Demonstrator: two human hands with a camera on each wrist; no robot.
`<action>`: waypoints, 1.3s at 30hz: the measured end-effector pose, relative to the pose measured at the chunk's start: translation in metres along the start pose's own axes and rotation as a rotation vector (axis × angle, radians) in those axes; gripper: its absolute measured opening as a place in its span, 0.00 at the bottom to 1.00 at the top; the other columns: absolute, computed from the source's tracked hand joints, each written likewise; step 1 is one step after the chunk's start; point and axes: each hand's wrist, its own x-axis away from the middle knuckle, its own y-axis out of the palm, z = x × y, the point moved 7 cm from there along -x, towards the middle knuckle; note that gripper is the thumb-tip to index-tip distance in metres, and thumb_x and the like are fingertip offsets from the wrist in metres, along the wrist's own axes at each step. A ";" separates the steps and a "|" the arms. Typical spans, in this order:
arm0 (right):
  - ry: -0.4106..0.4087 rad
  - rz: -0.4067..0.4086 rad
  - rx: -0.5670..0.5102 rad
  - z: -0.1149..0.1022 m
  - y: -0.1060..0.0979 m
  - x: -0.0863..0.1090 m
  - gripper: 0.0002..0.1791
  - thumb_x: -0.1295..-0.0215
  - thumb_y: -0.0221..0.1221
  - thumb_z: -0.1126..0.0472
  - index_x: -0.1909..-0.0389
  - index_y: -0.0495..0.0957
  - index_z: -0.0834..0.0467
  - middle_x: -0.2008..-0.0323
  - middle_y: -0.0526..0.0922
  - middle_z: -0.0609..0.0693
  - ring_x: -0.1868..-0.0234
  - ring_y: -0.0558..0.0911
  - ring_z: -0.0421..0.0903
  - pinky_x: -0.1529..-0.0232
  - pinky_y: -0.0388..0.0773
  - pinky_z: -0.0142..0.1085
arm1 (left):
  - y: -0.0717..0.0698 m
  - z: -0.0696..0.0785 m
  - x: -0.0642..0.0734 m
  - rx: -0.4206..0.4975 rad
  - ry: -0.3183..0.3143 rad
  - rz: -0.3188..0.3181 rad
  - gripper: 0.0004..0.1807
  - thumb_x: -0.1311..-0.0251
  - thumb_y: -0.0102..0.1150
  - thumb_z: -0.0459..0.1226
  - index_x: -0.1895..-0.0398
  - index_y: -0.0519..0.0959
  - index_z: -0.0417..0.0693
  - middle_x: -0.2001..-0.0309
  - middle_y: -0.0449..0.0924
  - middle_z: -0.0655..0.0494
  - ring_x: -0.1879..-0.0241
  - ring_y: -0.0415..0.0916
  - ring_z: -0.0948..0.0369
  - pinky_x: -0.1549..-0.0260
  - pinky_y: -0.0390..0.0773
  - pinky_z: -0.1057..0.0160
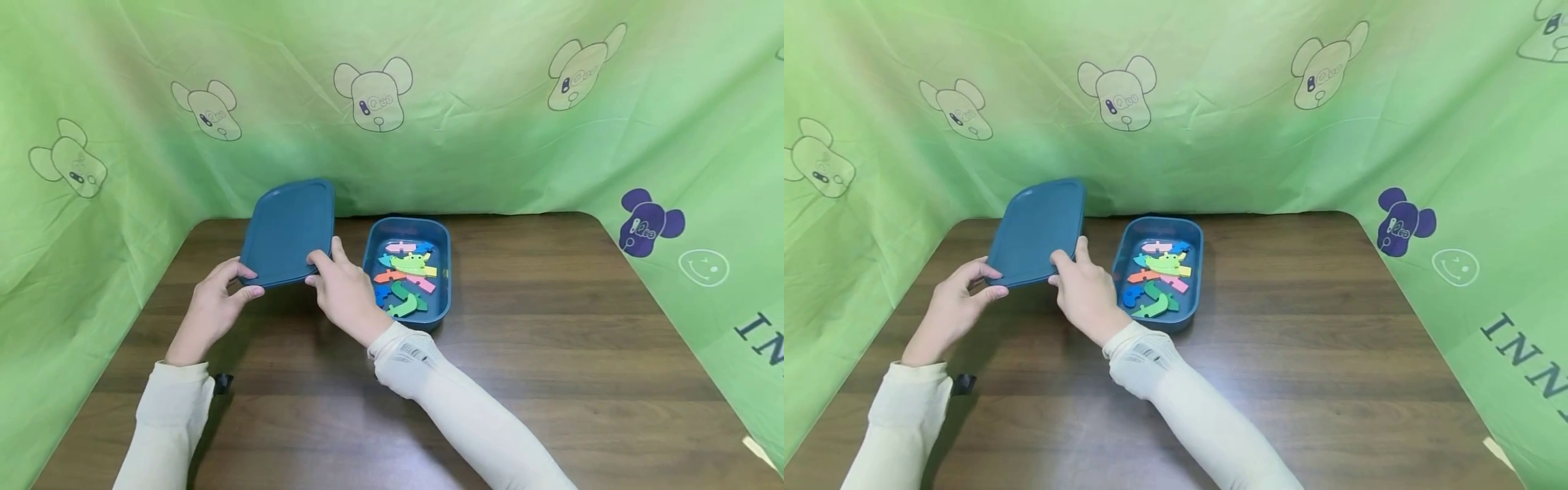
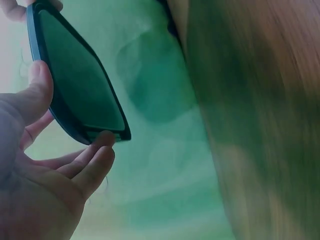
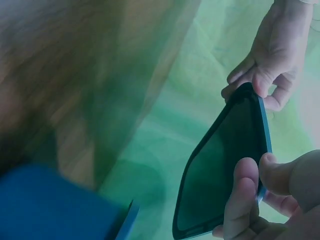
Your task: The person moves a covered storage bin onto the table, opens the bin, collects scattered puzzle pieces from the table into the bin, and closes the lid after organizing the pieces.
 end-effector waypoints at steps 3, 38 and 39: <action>0.007 0.002 0.014 0.010 -0.007 0.006 0.14 0.25 0.59 0.54 0.45 0.78 0.54 0.30 0.65 0.71 0.87 0.72 0.45 0.76 0.76 0.38 | 0.010 0.008 -0.003 0.005 0.015 -0.009 0.11 0.36 0.68 0.36 0.55 0.79 0.43 0.33 0.69 0.36 0.38 0.70 0.39 0.43 0.69 0.39; 0.091 0.100 0.091 0.084 -0.072 0.084 0.11 0.31 0.65 0.58 0.51 0.79 0.55 0.37 0.70 0.76 0.92 0.60 0.41 0.86 0.66 0.41 | 0.108 0.083 -0.015 0.054 0.260 -0.115 0.11 0.41 0.72 0.37 0.61 0.78 0.47 0.43 0.78 0.47 0.37 0.72 0.45 0.45 0.74 0.48; 0.097 0.098 0.090 0.086 -0.074 0.087 0.11 0.31 0.65 0.58 0.51 0.79 0.55 0.37 0.70 0.76 0.92 0.60 0.41 0.86 0.66 0.40 | 0.111 0.086 -0.015 0.057 0.263 -0.118 0.11 0.41 0.72 0.38 0.61 0.78 0.47 0.43 0.78 0.46 0.37 0.73 0.45 0.46 0.75 0.48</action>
